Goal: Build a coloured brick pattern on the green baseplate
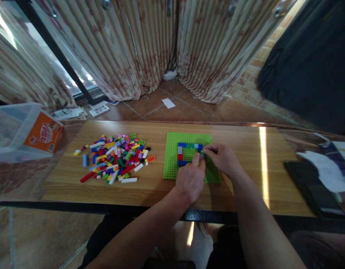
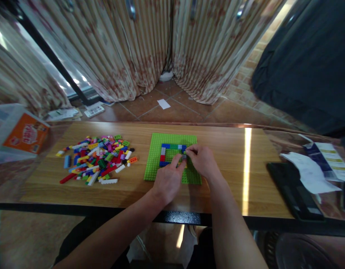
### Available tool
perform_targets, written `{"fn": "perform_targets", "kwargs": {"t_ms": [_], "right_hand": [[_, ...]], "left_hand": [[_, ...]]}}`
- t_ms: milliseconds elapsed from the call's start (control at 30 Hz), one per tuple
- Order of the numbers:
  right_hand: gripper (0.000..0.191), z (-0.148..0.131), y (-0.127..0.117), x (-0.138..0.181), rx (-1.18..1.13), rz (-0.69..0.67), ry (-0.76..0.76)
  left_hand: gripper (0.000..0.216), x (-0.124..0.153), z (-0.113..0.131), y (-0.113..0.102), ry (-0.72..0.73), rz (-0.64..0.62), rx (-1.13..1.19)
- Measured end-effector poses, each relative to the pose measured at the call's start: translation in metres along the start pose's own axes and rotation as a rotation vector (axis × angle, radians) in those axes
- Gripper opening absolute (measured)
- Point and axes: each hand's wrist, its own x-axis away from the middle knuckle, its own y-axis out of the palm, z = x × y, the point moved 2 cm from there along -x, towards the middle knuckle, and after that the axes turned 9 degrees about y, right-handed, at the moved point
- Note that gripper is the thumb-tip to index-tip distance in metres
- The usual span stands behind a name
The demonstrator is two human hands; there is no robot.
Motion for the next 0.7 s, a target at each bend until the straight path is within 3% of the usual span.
{"fn": "perform_targets", "kwargs": {"t_ms": [267,700], "right_hand": [[0.021,0.002,0.003,0.001,-0.035,-0.013,0.026],[0.018,-0.004,0.004,0.004,-0.055,-0.020,0.010]], "left_hand": [[0.044,0.005,0.004,0.007,0.120,0.020,-0.134],[0.042,0.006,0.007,0.012,0.138,0.067,-0.228]]}}
